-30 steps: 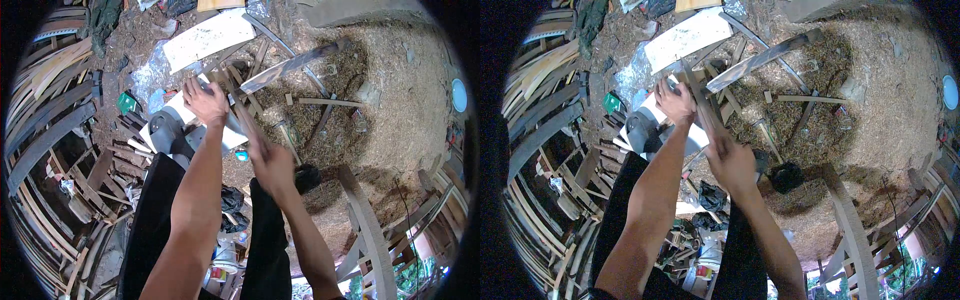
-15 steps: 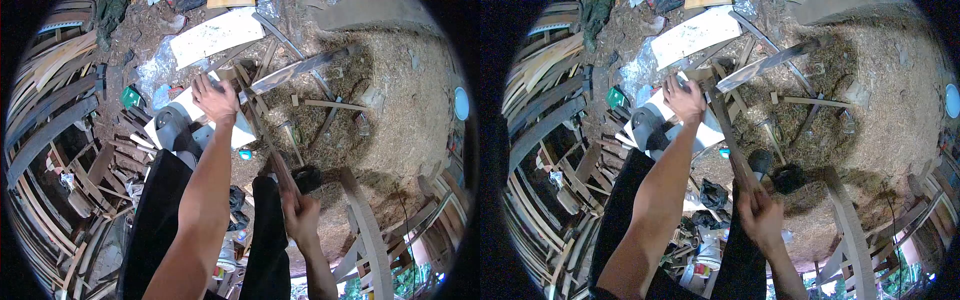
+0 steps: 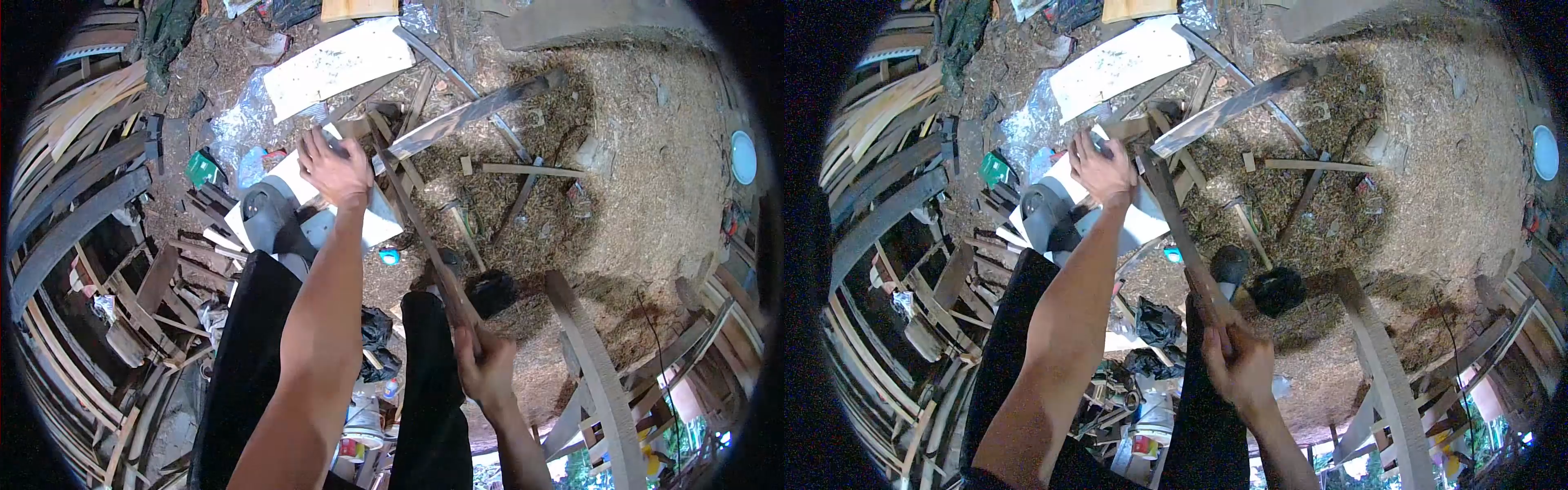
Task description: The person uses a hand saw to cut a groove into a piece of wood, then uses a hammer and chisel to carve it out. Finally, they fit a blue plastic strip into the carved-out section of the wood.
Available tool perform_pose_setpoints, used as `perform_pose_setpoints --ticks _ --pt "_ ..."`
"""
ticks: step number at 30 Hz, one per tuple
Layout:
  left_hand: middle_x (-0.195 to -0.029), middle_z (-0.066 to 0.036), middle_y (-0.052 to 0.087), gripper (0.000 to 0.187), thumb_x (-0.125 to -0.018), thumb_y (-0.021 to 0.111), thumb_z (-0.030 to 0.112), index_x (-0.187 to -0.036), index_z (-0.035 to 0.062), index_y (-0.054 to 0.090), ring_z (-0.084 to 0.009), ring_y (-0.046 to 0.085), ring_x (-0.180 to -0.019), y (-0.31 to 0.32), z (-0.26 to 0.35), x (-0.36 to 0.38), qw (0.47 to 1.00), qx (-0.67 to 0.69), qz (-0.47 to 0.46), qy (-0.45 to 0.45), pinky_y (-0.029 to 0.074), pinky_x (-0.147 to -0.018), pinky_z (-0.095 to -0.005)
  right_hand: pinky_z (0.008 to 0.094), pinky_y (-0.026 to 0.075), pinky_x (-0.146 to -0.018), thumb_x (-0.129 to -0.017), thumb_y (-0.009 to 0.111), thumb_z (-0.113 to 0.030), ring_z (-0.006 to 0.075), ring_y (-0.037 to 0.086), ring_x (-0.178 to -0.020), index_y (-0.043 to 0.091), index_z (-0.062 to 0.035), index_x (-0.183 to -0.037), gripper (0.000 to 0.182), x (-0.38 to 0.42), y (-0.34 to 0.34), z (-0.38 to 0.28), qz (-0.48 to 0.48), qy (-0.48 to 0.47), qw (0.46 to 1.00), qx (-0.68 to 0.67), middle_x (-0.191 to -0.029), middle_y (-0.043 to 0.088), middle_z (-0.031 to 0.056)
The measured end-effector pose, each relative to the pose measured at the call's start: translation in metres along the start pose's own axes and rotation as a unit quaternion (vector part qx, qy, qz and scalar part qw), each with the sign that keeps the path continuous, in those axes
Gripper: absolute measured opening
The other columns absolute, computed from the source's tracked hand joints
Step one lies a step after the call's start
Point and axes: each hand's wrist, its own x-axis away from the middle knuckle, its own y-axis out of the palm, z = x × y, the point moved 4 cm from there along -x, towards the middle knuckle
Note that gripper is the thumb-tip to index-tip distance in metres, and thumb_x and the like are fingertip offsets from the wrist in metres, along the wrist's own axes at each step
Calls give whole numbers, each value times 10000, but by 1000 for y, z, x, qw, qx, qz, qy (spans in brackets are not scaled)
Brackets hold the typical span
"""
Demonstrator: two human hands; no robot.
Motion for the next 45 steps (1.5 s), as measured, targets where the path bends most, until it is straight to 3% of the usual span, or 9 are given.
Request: perform_pose_setpoints --ticks 3,5,10,21,27,32,34,37,45 --pt "-1358 -179 516 575 -810 505 281 -1308 -6 511 -357 380 -1331 1 -2 4 1000 -3 -10 -5 284 -1075 -517 346 447 -510 -929 577 -216 83 586 -584 669 60 -1006 301 -9 10 -7 10 -24 999 40 -569 555 212" --pt "-1357 -171 520 571 -811 507 283 -1305 -3 516 -351 386 -1327 1 -1 3 1000 -8 4 2 285 -1074 -516 460 558 -650 -881 621 -329 394 682 -685 681 27 -767 379 -57 39 -6 20 -20 998 57 -763 659 268" --pt "-1358 -163 524 568 -815 509 289 -1304 1 522 -347 386 -1329 -1 -4 3 1000 -3 -10 -9 282 -1077 -513 521 541 -678 -877 553 -518 477 646 -715 694 18 -720 577 -138 66 -38 25 1 994 102 -688 637 279" --pt "-1394 -146 503 580 -818 558 328 -1322 44 521 -333 389 -1337 9 -10 4 1000 -8 7 5 295 -1055 -532 429 539 -625 -894 615 -290 416 664 -678 674 12 -1058 348 -8 0 9 -32 3 999 35 -737 648 255" --pt "-1373 -196 514 607 -799 505 312 -1296 -36 536 -348 366 -1356 1 -5 -1 1000 24 -14 -5 250 -1106 -511 502 540 -725 -893 589 -415 462 664 -777 714 -6 -898 427 -167 84 -43 -6 15 992 125 -809 670 264" --pt "-1353 -179 528 583 -801 501 276 -1304 -18 529 -343 370 -1350 -1 -1 2 1000 14 -11 -8 257 -1096 -510 500 548 -697 -902 576 -392 468 659 -714 720 -20 -937 400 -128 76 -22 35 -131 982 134 -755 670 242" --pt "-1352 -166 529 570 -795 505 268 -1289 -15 537 -340 379 -1342 0 -1 2 1000 8 -3 -11 266 -1088 -510 480 549 -653 -907 577 -352 426 672 -682 713 -17 -990 371 -59 28 -39 1 5 997 78 -728 659 247" --pt "-1355 -159 526 560 -792 504 264 -1275 -19 542 -336 379 -1340 1 -1 1 1000 1 5 -7 276 -1084 -507 448 541 -623 -896 598 -295 407 673 -678 675 -10 -1095 355 1 8 3 15 -44 999 1 -733 651 254" --pt "-1375 -166 515 585 -800 500 264 -1321 0 517 -340 371 -1346 2 -5 1 1000 0 -9 2 257 -1101 -501 509 531 -653 -874 622 -408 438 656 -681 701 11 -810 431 -140 71 -43 12 -8 995 95 -712 643 260"
